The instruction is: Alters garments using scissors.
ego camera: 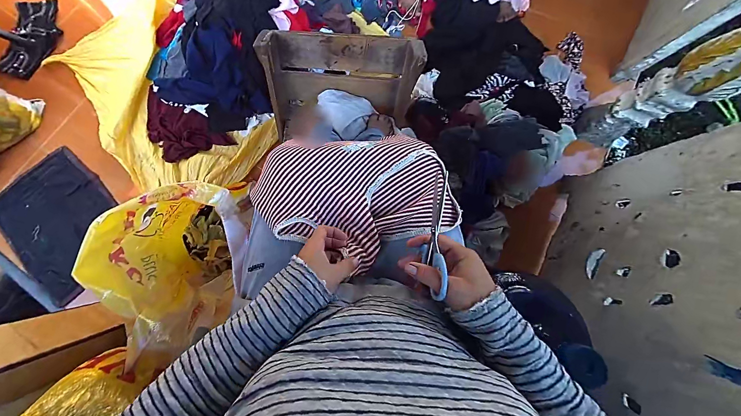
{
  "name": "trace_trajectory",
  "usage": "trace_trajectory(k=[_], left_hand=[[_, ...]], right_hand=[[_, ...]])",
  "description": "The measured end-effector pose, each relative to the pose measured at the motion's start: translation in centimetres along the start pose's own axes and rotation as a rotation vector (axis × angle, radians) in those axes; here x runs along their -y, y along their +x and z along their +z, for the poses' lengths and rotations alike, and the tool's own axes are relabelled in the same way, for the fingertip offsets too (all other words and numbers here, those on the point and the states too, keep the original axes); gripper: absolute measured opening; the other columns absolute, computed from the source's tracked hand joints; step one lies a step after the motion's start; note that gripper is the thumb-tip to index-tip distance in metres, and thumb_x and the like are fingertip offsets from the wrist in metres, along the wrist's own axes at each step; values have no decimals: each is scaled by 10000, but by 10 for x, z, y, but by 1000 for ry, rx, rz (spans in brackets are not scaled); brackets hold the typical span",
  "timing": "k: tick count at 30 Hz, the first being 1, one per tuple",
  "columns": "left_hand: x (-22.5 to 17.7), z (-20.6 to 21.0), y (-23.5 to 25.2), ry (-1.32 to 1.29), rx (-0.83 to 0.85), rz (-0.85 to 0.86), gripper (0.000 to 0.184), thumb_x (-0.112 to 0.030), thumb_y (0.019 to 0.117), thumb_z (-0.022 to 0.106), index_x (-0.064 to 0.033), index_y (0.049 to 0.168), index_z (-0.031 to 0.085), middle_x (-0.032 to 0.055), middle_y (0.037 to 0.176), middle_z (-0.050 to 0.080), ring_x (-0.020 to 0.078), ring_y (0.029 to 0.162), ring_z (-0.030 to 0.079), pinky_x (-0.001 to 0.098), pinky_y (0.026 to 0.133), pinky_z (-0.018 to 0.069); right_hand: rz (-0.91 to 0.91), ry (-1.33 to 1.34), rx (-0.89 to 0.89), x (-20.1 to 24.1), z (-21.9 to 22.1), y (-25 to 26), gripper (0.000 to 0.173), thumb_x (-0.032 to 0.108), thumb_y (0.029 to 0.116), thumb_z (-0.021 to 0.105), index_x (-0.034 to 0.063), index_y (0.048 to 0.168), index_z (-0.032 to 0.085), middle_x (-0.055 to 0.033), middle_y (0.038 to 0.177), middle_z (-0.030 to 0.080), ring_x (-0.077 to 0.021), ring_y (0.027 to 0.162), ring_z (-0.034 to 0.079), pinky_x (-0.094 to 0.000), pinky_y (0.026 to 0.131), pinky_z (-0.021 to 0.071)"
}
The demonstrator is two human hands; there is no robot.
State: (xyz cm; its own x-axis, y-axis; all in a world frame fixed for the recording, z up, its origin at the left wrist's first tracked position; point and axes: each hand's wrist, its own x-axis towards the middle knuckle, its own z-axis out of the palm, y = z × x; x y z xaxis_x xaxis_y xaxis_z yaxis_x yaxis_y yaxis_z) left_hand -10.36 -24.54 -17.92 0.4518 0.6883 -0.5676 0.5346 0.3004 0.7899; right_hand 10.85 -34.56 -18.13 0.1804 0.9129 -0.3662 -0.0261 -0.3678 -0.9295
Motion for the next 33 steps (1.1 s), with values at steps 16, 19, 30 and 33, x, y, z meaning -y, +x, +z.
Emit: trace_trajectory(k=[16,19,30,33], left_hand=[[7,-6,-26,-369,-2,-12,630,-66,863,602,31,1445,379,113,1266,623,140,1085,658,314,906,571],[-4,-12,-28,-77,116,140,686,-239,882,688,99,1430,454,184,1356,608,188,1213,616,345,1017,516],[-34,14,20,-849,90,68,217,56,932,517,22,1134,589,66,855,737,148,792,728,321,769,616],[-42,11,23,-738,-30,197,327,132,786,665,30,1088,589,58,872,736,136,814,730,311,790,623]], right_hand=[[-140,64,20,42,41,-2,436,56,834,731,-62,1215,554,-100,987,699,-70,780,667,-250,710,568],[-224,114,-18,42,36,-10,379,59,833,726,-44,1159,562,-45,918,704,-38,731,661,-225,668,566],[-141,169,138,24,29,-12,396,144,836,752,5,1161,573,32,863,682,-25,705,654,-221,650,566],[-162,129,277,6,15,-19,653,541,890,684,14,1254,561,62,882,671,-16,772,646,-231,712,563]])
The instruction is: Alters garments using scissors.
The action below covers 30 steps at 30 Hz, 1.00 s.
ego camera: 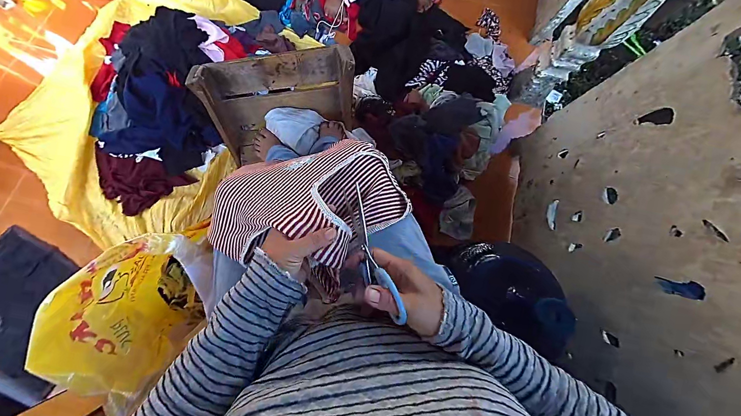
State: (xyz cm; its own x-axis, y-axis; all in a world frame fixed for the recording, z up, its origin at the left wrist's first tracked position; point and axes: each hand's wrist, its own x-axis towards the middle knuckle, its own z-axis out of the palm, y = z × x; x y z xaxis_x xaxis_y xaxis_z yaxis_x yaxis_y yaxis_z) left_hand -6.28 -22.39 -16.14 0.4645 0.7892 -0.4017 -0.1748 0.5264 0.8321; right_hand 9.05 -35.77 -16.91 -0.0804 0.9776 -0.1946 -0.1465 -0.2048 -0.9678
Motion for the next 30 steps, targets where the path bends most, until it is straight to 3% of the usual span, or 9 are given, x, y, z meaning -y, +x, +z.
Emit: trace_trajectory(k=[2,5,11,14,23,28,30], left_hand=[[-9,2,2,29,-44,23,299,173,790,664,6,1029,593,44,832,735,124,775,730,300,759,625],[-18,4,3,-27,-64,25,231,180,837,612,-11,966,617,57,782,735,137,714,729,303,704,629],[-22,6,-2,-28,-50,23,237,186,836,625,-7,972,611,60,797,737,140,724,733,305,703,633],[-14,5,-10,7,-11,39,319,186,769,669,-2,1014,586,43,819,736,128,757,734,304,739,635],[-7,8,-18,-51,-38,-25,351,217,778,659,-8,1028,560,47,823,741,133,747,741,299,716,637],[-5,11,-18,-76,-6,-4,373,231,759,653,-9,1027,554,51,823,744,140,750,745,308,723,642],[-5,11,-18,-81,-5,7,379,234,750,657,-10,1021,552,50,819,740,141,747,743,312,721,642]], right_hand=[[11,-31,75,-9,-8,-9,816,717,856,628,18,1271,567,66,913,671,0,817,638,-221,758,549],[3,-32,178,-19,-21,-15,852,780,835,610,43,1263,582,72,900,660,10,816,622,-196,740,527],[-37,14,266,-21,-22,-11,761,710,866,648,54,1246,586,76,863,653,8,777,619,-183,693,517],[-50,26,211,-19,-16,-7,698,704,860,660,90,1185,597,97,814,647,7,743,625,-186,674,522],[23,37,59,-8,-7,-15,359,442,905,731,124,1053,655,157,739,625,59,634,574,-144,594,483],[50,43,124,-1,-8,-20,519,603,897,681,125,1091,621,151,759,619,48,678,589,-151,636,492],[69,37,119,3,-6,-23,522,607,889,684,125,1080,622,155,743,607,58,658,573,-139,617,475]])
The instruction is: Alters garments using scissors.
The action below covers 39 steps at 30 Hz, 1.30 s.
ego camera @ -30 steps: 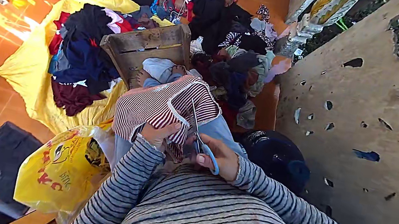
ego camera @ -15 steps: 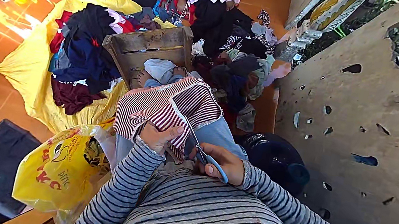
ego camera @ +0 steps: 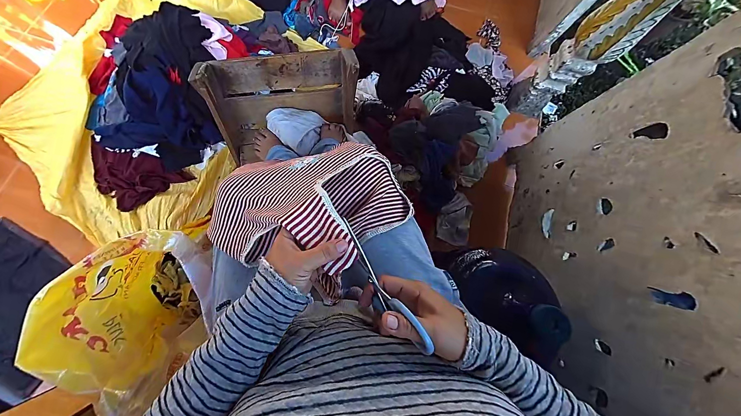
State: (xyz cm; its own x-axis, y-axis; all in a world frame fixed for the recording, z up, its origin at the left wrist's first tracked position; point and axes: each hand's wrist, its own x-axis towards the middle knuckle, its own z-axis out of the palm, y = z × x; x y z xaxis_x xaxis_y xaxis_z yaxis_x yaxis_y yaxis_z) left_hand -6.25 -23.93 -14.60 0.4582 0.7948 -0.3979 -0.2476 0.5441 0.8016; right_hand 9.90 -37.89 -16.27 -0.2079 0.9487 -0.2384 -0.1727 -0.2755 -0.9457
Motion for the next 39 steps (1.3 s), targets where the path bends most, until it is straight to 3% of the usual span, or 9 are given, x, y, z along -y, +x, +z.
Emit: trace_trajectory(k=[7,10,12,14,18,22,25,28,39], left_hand=[[5,-6,-1,7,15,40,404,225,738,653,-10,1048,544,40,836,742,128,776,742,306,748,638],[2,-1,0,-9,-91,-56,328,217,810,602,-9,1038,534,57,806,730,134,715,734,295,671,632],[-1,1,4,-9,-160,-177,190,140,922,563,-8,1040,557,60,755,696,89,580,660,227,521,559],[-4,5,7,-18,-189,-239,87,56,991,545,8,1039,599,49,672,653,23,423,484,153,386,384],[-20,20,-1,89,-242,-263,34,-50,1038,543,-41,1068,529,23,756,651,26,534,603,164,485,509],[-2,2,10,27,-195,-220,67,-43,1025,568,-28,984,618,53,718,691,25,450,547,157,380,412],[-4,4,8,26,-211,-198,90,-15,1024,557,-25,963,623,51,745,714,53,565,660,182,478,520],[-5,7,5,46,-211,-206,78,-20,1018,572,-8,967,630,42,670,657,15,415,471,147,372,360],[-12,16,-13,274,-122,-233,78,28,956,640,-26,928,592,5,667,659,10,464,529,155,438,438]], right_hand=[[-42,83,-78,-2,1,-2,484,594,876,717,155,1069,652,154,754,648,34,663,607,-161,631,510],[28,62,-163,1,3,-4,419,514,867,749,150,1051,652,156,733,649,37,639,604,-155,619,504],[88,36,-197,3,4,-5,381,461,868,748,140,1046,647,151,722,644,40,626,597,-151,607,496],[124,7,-183,4,4,-5,351,428,878,732,134,1047,643,150,714,631,47,615,581,-145,595,482],[143,-4,-174,3,2,-5,358,450,881,726,145,1051,643,155,709,632,52,607,581,-135,585,481],[151,-6,-159,3,2,-4,354,451,881,726,143,1037,649,154,710,627,51,613,576,-140,589,476],[146,-20,-122,4,1,-5,362,466,878,726,148,1031,648,164,708,619,60,613,570,-136,590,473],[119,-48,-59,2,-3,-8,444,536,865,726,142,1050,638,167,707,597,72,603,547,-127,569,450],[75,-74,-49,1,-2,0,464,544,868,715,133,1068,637,158,721,605,63,616,554,-136,585,462]])
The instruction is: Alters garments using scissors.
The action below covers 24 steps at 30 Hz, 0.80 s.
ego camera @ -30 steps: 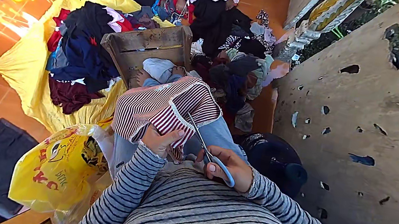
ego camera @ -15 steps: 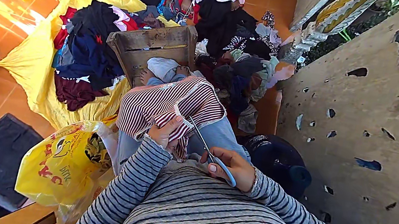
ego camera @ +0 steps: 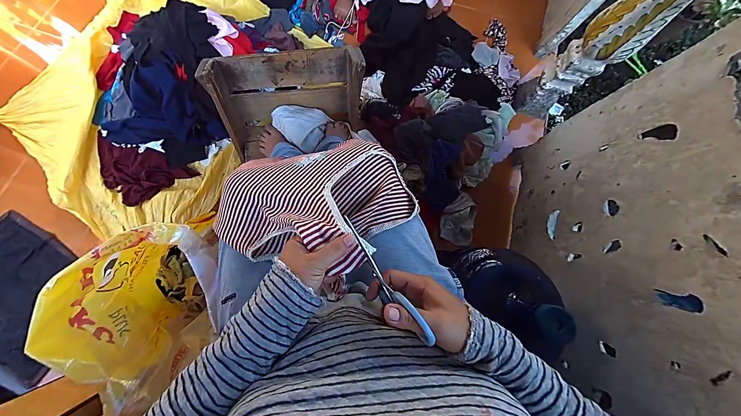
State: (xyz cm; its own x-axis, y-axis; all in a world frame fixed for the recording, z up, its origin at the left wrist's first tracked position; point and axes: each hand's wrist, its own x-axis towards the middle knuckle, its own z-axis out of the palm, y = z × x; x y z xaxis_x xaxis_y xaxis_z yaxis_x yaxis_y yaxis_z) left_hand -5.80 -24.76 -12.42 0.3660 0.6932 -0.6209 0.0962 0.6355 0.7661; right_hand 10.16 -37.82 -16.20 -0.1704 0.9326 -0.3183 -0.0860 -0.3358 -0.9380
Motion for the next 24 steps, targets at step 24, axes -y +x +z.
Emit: trace_trajectory(k=[24], left_hand=[[19,-17,1,39,77,100,121,60,842,741,-18,899,667,17,670,695,35,477,580,178,455,487]], right_hand=[[18,3,4,-5,-4,-7,309,368,860,785,120,1014,681,164,645,572,72,533,492,-130,508,410]])
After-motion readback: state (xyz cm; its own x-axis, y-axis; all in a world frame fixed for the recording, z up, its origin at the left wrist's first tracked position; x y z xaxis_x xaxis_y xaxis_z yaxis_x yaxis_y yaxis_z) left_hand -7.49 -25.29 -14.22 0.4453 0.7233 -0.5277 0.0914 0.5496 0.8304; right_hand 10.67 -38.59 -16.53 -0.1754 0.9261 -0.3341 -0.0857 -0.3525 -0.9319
